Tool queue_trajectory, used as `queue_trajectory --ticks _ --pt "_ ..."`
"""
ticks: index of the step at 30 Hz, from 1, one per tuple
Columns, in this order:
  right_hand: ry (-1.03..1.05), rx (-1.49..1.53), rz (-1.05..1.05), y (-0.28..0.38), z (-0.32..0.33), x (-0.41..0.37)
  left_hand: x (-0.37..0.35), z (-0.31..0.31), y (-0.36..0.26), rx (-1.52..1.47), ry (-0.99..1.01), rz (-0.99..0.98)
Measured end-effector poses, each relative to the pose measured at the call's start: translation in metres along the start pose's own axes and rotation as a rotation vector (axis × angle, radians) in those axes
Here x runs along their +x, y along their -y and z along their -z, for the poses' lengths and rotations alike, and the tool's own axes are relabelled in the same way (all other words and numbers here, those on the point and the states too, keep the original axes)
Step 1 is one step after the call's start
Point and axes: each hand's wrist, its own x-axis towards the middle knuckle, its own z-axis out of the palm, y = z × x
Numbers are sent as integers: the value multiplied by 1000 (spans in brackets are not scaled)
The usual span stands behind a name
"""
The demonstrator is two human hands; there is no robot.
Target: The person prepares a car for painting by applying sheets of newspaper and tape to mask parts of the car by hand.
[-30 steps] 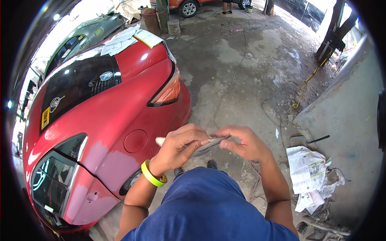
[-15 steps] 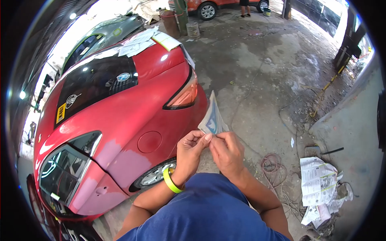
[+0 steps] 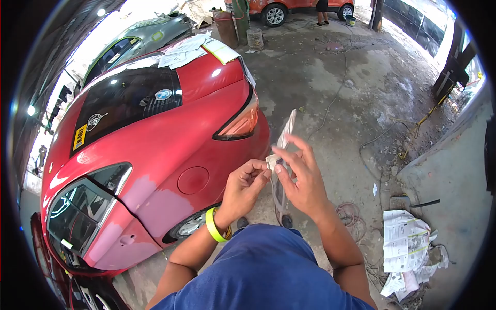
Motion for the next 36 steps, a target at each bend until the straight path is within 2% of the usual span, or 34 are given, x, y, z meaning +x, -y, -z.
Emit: queue_trajectory --ticks 4,7,12,18,21,25,28,31,36 --pt "165 12 66 -14 22 30 23 8 -17 106 130 9" --pt "339 -16 -131 -6 48 46 42 3 -17 145 132 -96" --pt "230 140 -334 -12 48 41 47 -20 -9 31 25 -124" --pt "141 396 -503 -28 45 34 54 -27 -22 58 9 -31" --pt "160 469 -570 -27 52 29 49 -29 -35 16 53 -31" --pt "159 511 -584 -15 56 20 43 -16 -41 177 181 57" --pt "160 -92 -183 15 64 23 39 -16 -52 284 191 83" --pt "320 -419 253 11 78 30 37 -17 -64 326 223 53" --pt "547 -629 440 32 98 55 41 -18 -65 240 347 41"
